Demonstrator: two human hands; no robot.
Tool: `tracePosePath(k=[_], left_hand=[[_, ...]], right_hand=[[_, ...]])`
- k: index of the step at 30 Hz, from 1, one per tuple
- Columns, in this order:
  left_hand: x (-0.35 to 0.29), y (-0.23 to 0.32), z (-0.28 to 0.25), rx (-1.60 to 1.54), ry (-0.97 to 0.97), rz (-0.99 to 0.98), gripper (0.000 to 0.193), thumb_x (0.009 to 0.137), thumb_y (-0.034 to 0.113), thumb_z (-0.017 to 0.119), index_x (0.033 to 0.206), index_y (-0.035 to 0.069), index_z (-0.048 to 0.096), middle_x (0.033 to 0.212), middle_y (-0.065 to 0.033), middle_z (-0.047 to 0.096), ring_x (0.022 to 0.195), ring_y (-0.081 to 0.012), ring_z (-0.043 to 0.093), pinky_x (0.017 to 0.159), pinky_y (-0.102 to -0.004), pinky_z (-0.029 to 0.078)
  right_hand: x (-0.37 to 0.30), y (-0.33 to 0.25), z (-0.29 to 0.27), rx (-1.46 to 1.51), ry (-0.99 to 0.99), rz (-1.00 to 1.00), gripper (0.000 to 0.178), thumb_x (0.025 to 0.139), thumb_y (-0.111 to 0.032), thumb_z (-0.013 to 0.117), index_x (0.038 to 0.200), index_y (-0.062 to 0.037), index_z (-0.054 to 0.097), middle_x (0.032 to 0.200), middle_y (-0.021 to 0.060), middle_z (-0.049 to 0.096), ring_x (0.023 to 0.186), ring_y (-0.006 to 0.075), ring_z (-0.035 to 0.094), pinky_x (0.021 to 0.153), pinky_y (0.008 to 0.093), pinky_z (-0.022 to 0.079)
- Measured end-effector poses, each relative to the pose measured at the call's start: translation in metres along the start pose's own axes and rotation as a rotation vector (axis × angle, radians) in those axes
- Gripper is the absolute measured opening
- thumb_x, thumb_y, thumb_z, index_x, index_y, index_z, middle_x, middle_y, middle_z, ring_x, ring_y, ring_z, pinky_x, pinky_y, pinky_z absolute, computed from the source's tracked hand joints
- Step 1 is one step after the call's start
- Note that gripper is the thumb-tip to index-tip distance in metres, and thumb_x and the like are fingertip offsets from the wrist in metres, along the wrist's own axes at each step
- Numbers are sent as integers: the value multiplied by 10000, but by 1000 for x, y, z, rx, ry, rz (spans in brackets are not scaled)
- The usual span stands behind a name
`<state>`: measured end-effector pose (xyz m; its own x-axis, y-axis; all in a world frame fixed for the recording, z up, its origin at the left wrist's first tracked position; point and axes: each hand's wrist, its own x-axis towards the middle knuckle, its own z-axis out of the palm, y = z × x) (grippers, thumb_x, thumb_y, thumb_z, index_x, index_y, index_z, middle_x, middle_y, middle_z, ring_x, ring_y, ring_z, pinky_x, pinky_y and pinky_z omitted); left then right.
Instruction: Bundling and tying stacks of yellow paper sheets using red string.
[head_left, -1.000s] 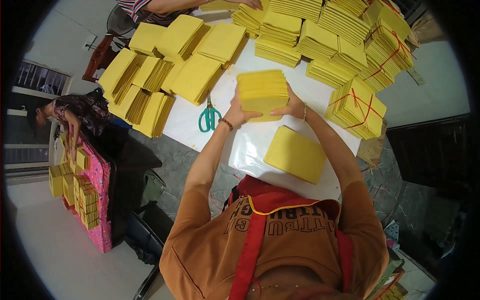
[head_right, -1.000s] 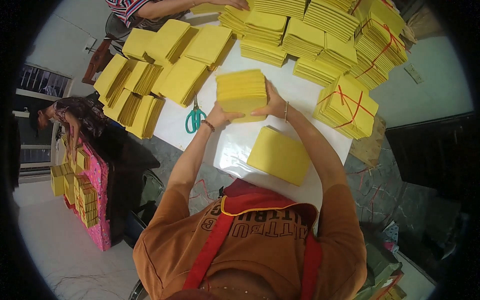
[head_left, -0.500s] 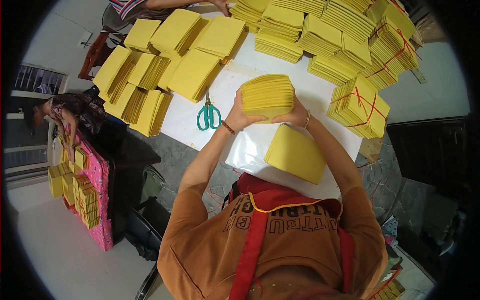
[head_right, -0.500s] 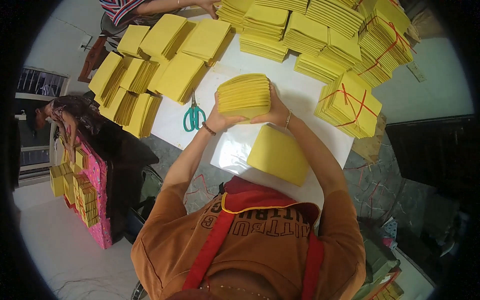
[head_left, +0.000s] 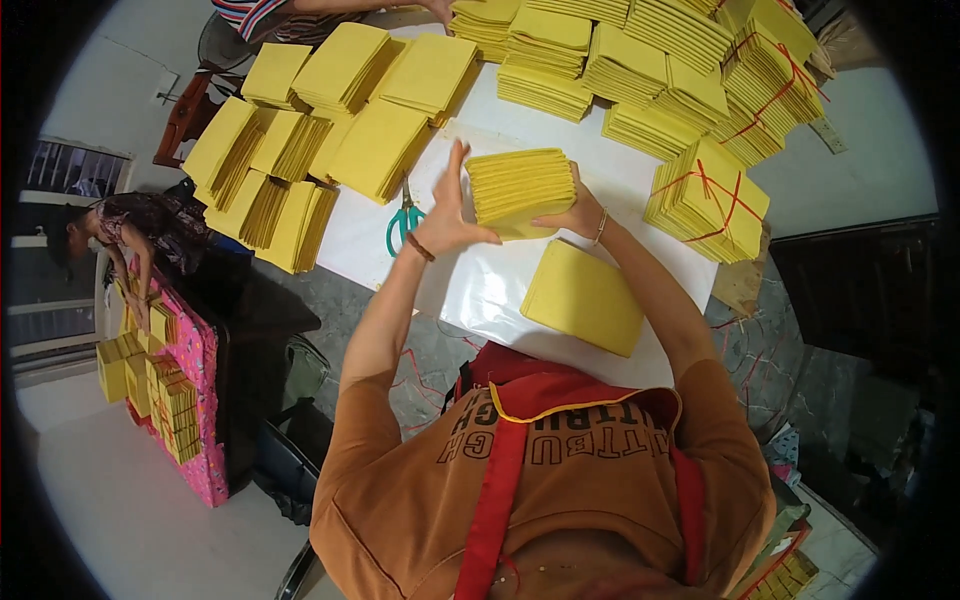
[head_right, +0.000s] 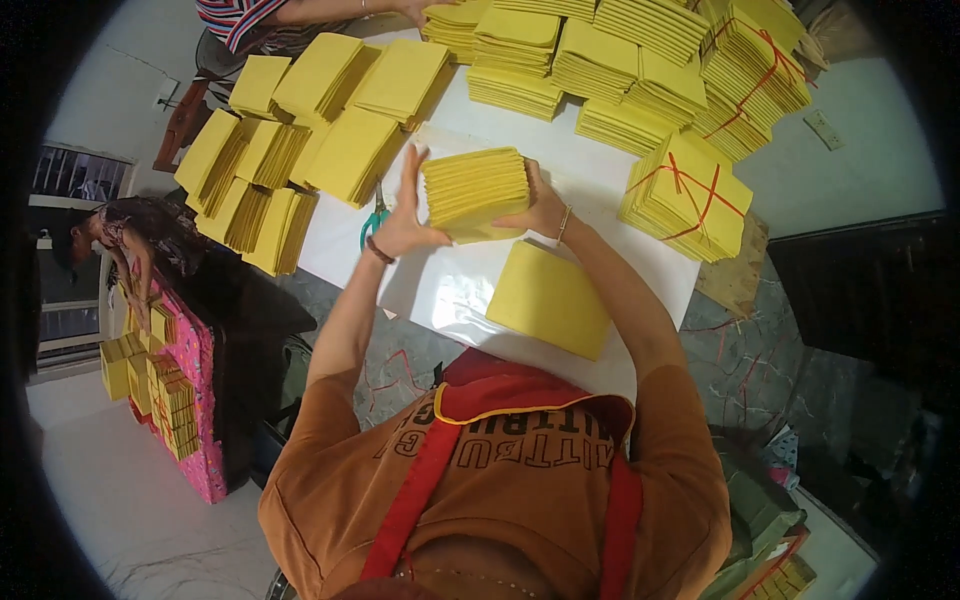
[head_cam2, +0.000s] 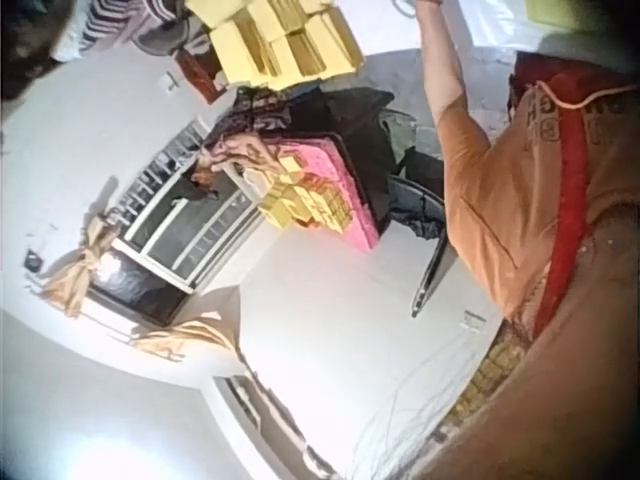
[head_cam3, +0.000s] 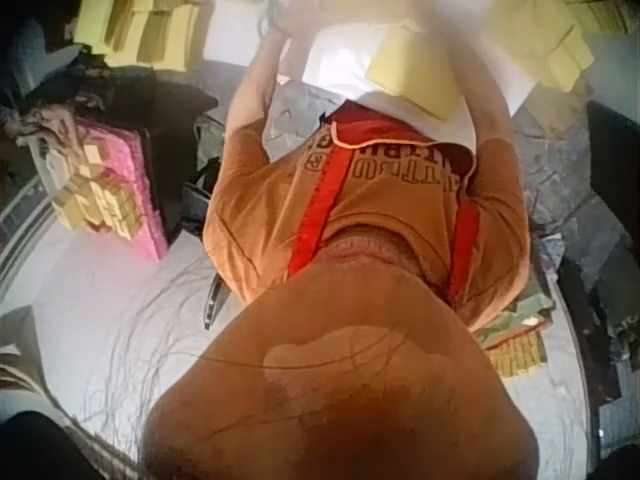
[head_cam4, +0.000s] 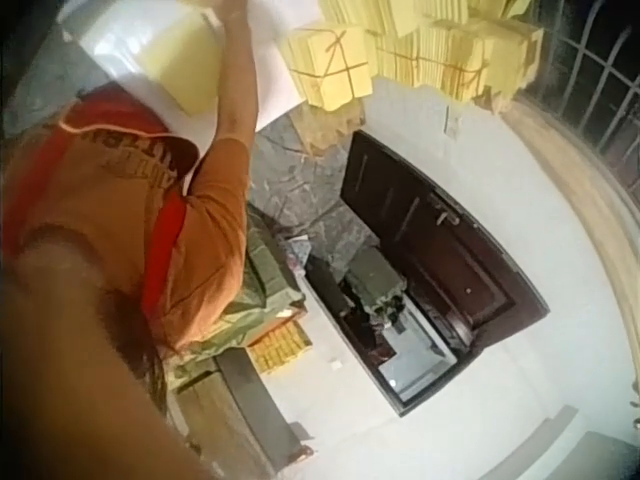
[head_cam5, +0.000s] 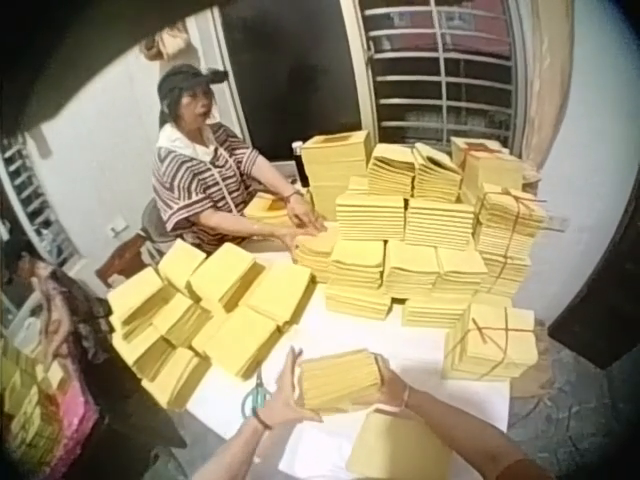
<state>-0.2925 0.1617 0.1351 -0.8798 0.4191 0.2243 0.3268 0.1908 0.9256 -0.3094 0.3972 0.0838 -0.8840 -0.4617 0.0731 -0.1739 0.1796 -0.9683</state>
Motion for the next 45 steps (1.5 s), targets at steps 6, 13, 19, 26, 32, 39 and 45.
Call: tracePosePath(k=[6, 13, 19, 26, 32, 39, 45], left_hand=[[48, 73, 15, 961, -248, 196, 1178, 500, 476, 743, 1360, 92, 35, 1319, -220, 264, 1235, -319, 267, 1004, -490, 137], [56, 69, 4, 745, -240, -36, 1086, 490, 213, 769, 1343, 66, 112, 1069, -192, 509, 1007, -329, 473, 863, -443, 342], [41, 47, -17, 158, 13, 3, 1150, 474, 139, 803, 1345, 35, 59, 1129, -195, 461, 1043, -294, 466, 880, -381, 389], [20, -9, 2, -353, 149, -57, 1111, 550, 39, 770, 1348, 62, -3, 1210, -160, 400, 1121, -250, 411, 939, -333, 349], [-7, -85, 26, 81, -8, -80, 916, 587, 61, 757, 1282, 28, 162, 1213, -114, 435, 1131, -202, 411, 958, -325, 327], [12, -51, 13, -291, -18, -290, 669, 638, 70, 731, 1178, 15, 341, 1120, -101, 479, 1024, -172, 472, 864, -310, 407], [35, 47, 8, -141, -41, -154, 542, 695, 185, 699, 1142, 7, 448, 1057, -82, 539, 979, -163, 510, 827, -287, 415]], right_hand=[[2, -2, 0, 32, 15, -34, 976, 546, -268, 794, 1267, -44, 176, 1225, 132, 372, 1159, 242, 373, 973, 334, 316], [-9, 8, -6, -158, 105, -115, 1171, 545, -257, 799, 1330, -49, -44, 1315, 209, 258, 1239, 306, 253, 1006, 366, 250], [-9, -19, -25, 271, 140, -141, 1277, 514, -140, 805, 1321, -96, -183, 1329, 194, 242, 1236, 296, 250, 1018, 368, 219], [-5, -30, -42, 147, 98, -117, 1220, 517, -75, 788, 1354, -130, -98, 1333, 150, 240, 1228, 246, 272, 1002, 342, 252], [-14, 10, -28, -194, 48, -34, 1133, 537, -124, 794, 1350, -55, 7, 1268, 127, 350, 1186, 234, 339, 988, 329, 275], [-1, -10, -37, -19, 159, 9, 908, 581, -123, 777, 1282, -18, 211, 1212, 96, 397, 1119, 181, 387, 936, 297, 338], [-22, -84, -50, 219, 336, -14, 466, 769, -248, 616, 1123, 3, 449, 1024, 101, 552, 929, 163, 533, 805, 278, 433]])
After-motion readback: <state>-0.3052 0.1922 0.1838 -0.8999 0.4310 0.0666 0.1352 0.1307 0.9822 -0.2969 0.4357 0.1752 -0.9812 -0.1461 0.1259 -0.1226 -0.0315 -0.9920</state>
